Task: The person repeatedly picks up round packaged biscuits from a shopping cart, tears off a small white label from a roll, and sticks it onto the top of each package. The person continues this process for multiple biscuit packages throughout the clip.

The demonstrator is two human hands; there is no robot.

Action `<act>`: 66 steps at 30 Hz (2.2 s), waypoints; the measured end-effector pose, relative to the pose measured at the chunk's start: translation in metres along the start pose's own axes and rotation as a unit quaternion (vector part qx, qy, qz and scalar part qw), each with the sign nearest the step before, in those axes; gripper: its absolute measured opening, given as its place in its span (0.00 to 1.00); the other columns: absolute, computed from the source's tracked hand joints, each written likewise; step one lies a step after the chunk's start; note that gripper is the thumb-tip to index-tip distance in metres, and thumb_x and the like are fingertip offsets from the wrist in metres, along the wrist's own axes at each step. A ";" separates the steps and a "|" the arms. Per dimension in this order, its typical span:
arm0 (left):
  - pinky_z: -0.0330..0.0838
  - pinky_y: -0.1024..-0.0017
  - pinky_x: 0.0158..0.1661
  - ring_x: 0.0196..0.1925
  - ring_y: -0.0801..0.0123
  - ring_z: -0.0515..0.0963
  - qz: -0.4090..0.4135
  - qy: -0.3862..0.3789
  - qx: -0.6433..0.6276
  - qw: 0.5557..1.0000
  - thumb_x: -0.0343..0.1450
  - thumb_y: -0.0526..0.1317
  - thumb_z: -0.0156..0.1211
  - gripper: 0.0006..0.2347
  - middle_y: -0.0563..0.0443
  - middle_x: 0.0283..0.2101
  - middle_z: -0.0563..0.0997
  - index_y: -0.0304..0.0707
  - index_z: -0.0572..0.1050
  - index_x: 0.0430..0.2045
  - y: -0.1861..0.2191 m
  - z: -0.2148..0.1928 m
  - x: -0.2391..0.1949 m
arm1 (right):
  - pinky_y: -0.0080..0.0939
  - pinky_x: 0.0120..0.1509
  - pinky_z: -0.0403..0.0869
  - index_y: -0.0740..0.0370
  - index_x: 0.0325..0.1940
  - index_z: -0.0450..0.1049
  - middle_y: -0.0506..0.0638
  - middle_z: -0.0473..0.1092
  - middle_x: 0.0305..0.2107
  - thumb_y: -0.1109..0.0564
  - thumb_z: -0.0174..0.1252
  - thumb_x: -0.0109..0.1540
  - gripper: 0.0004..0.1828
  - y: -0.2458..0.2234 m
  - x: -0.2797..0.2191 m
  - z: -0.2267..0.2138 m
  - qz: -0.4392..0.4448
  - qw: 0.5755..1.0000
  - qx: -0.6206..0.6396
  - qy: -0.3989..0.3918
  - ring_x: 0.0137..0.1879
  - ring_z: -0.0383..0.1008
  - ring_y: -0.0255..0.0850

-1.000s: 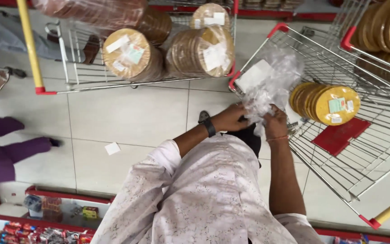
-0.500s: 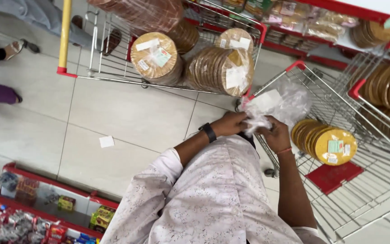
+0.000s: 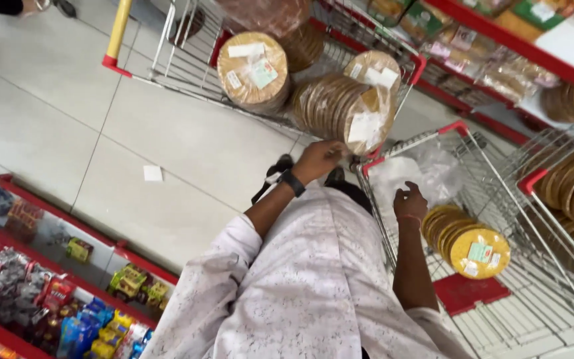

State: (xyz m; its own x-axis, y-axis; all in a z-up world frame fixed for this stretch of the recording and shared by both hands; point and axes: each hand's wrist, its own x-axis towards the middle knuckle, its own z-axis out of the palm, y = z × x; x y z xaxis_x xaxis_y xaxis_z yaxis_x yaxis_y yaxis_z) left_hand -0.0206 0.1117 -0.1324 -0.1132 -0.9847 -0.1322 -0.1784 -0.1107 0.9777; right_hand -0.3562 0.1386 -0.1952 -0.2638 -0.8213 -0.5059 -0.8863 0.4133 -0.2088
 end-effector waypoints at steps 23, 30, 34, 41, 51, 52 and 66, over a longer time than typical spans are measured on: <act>0.74 0.53 0.43 0.44 0.47 0.79 -0.024 0.002 0.422 0.906 0.67 0.42 0.65 0.29 0.37 0.47 0.75 0.41 0.65 0.64 -0.104 -0.269 0.057 | 0.52 0.65 0.70 0.61 0.66 0.70 0.63 0.69 0.53 0.62 0.60 0.60 0.28 -0.443 0.001 0.074 -0.430 0.896 0.109 -0.021 0.59 0.69 0.59; 0.76 0.51 0.38 0.42 0.45 0.82 -0.081 -0.075 0.365 0.924 0.69 0.45 0.61 0.32 0.36 0.47 0.78 0.42 0.57 0.69 -0.112 -0.274 0.079 | 0.57 0.58 0.69 0.59 0.73 0.62 0.68 0.68 0.49 0.55 0.67 0.54 0.43 -0.468 0.024 0.103 -0.338 0.940 -0.050 -0.004 0.53 0.68 0.64; 0.76 0.49 0.38 0.41 0.44 0.83 -0.134 -0.106 0.360 0.917 0.72 0.46 0.58 0.28 0.36 0.43 0.81 0.45 0.59 0.69 -0.100 -0.276 0.097 | 0.48 0.54 0.73 0.62 0.73 0.61 0.58 0.73 0.44 0.60 0.62 0.57 0.39 -0.454 0.053 0.127 -0.303 0.935 0.157 -0.099 0.48 0.75 0.49; 0.76 0.55 0.41 0.41 0.49 0.84 -0.149 -0.009 0.240 0.959 0.67 0.45 0.64 0.14 0.41 0.38 0.85 0.43 0.76 0.44 -0.147 -0.264 0.124 | 0.34 0.38 0.69 0.60 0.70 0.68 0.43 0.70 0.35 0.68 0.55 0.58 0.34 -0.455 0.042 0.112 -0.110 0.875 0.384 -0.272 0.37 0.69 0.33; 0.74 0.67 0.38 0.34 0.64 0.79 -0.141 0.040 0.016 0.989 0.68 0.43 0.68 0.12 0.45 0.34 0.81 0.34 0.76 0.37 -0.177 -0.264 0.123 | 0.46 0.62 0.72 0.55 0.63 0.73 0.56 0.70 0.50 0.71 0.57 0.58 0.29 -0.442 0.034 0.096 -0.450 0.873 0.178 0.067 0.56 0.71 0.51; 0.74 0.67 0.38 0.34 0.64 0.79 -0.142 0.042 0.017 0.989 0.68 0.43 0.68 0.12 0.45 0.34 0.81 0.34 0.76 0.37 -0.173 -0.267 0.122 | 0.46 0.62 0.72 0.55 0.63 0.73 0.56 0.70 0.50 0.71 0.57 0.58 0.29 -0.450 0.030 0.084 -0.451 0.872 0.178 0.066 0.56 0.71 0.51; 0.74 0.62 0.35 0.33 0.56 0.82 -0.152 0.077 0.152 0.974 0.73 0.41 0.60 0.07 0.45 0.30 0.82 0.40 0.75 0.41 -0.136 -0.256 0.109 | 0.61 0.57 0.70 0.49 0.49 0.80 0.59 0.65 0.56 0.52 0.56 0.63 0.12 -0.505 0.027 -0.010 -0.430 0.840 -0.323 -0.062 0.62 0.65 0.57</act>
State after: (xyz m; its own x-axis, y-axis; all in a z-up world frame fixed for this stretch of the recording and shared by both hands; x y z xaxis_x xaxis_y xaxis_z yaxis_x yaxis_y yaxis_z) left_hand 0.2413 -0.0147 -0.2377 0.1342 -0.9237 -0.3588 -0.4646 -0.3785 0.8005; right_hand 0.0800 -0.0967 -0.0949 0.5873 -0.6426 -0.4921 -0.7606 -0.6461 -0.0640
